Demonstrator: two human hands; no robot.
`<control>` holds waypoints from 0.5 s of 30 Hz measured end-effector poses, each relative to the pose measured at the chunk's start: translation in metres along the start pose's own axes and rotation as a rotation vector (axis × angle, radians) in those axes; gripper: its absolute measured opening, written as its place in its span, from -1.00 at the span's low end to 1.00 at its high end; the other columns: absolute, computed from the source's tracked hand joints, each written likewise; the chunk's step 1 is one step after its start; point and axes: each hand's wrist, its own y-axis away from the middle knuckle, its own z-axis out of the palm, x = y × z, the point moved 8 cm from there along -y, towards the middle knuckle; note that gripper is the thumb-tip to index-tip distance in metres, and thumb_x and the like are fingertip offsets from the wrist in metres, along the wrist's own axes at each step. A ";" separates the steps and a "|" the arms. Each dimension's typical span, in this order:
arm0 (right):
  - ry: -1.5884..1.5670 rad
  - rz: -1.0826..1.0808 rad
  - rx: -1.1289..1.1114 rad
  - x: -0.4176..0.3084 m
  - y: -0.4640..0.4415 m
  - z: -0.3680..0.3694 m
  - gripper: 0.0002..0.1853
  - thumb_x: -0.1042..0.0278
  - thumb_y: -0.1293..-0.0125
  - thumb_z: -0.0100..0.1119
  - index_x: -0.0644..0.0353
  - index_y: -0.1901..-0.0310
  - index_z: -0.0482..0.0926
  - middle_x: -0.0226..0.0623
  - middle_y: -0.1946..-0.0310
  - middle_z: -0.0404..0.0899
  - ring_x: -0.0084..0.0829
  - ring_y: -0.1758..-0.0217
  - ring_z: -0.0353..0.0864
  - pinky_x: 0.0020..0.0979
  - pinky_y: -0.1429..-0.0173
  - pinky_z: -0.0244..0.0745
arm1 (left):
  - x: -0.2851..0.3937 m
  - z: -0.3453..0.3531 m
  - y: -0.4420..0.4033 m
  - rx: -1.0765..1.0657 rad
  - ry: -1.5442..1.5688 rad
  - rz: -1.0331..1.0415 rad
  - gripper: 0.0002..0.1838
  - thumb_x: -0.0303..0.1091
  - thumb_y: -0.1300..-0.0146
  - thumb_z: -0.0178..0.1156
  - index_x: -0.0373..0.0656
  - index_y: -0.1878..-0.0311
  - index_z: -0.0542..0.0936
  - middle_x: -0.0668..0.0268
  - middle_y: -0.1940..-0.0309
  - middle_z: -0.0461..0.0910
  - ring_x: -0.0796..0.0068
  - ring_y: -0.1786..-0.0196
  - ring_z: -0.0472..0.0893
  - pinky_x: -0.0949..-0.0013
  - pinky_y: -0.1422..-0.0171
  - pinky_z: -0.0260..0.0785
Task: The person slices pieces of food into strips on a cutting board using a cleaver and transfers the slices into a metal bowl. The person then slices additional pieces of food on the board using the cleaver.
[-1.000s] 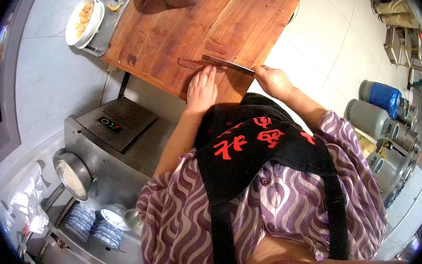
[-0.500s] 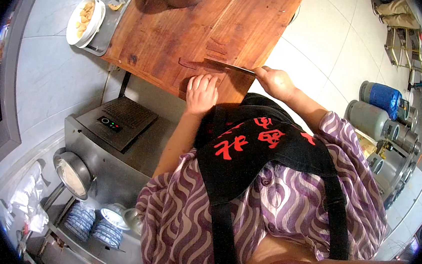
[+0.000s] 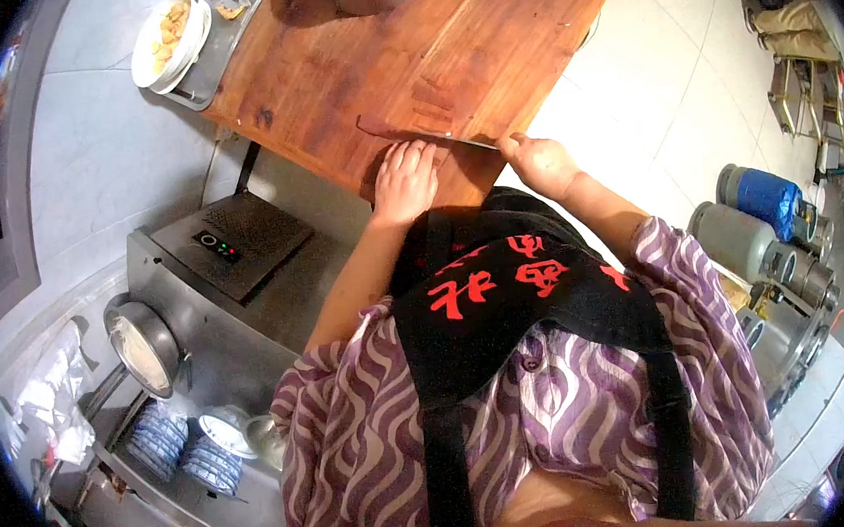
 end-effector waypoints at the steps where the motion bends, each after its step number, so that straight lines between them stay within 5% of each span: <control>1: -0.013 0.002 -0.014 0.002 0.000 0.003 -0.82 0.45 -0.23 -0.03 0.15 0.12 0.39 -0.03 0.29 0.57 -0.02 0.30 0.65 -0.12 0.30 0.57 | 0.001 -0.002 0.001 0.015 0.016 0.010 -0.61 -0.32 -0.09 0.21 -0.22 -0.01 0.55 0.14 0.14 0.49 0.11 -0.07 0.47 0.11 -0.29 0.29; 7: -0.036 -0.050 0.021 -0.016 0.009 -0.019 -0.81 0.44 -0.22 -0.01 0.17 0.12 0.39 -0.08 0.32 0.59 -0.01 0.28 0.66 -0.10 0.26 0.57 | -0.003 0.007 0.005 -0.101 -0.001 -0.059 -0.63 -0.34 -0.09 0.20 -0.22 0.01 0.56 0.16 0.03 0.51 0.15 -0.11 0.47 0.16 -0.29 0.32; 15: -0.158 0.057 0.209 0.008 0.011 -0.008 -0.85 0.38 -0.27 -0.01 0.18 0.16 0.41 -0.07 0.38 0.58 -0.01 0.34 0.64 -0.09 0.29 0.56 | -0.008 -0.008 0.018 0.057 0.031 -0.019 -0.63 -0.41 -0.03 0.23 -0.18 0.02 0.57 0.17 0.05 0.52 0.13 -0.07 0.50 0.11 -0.26 0.34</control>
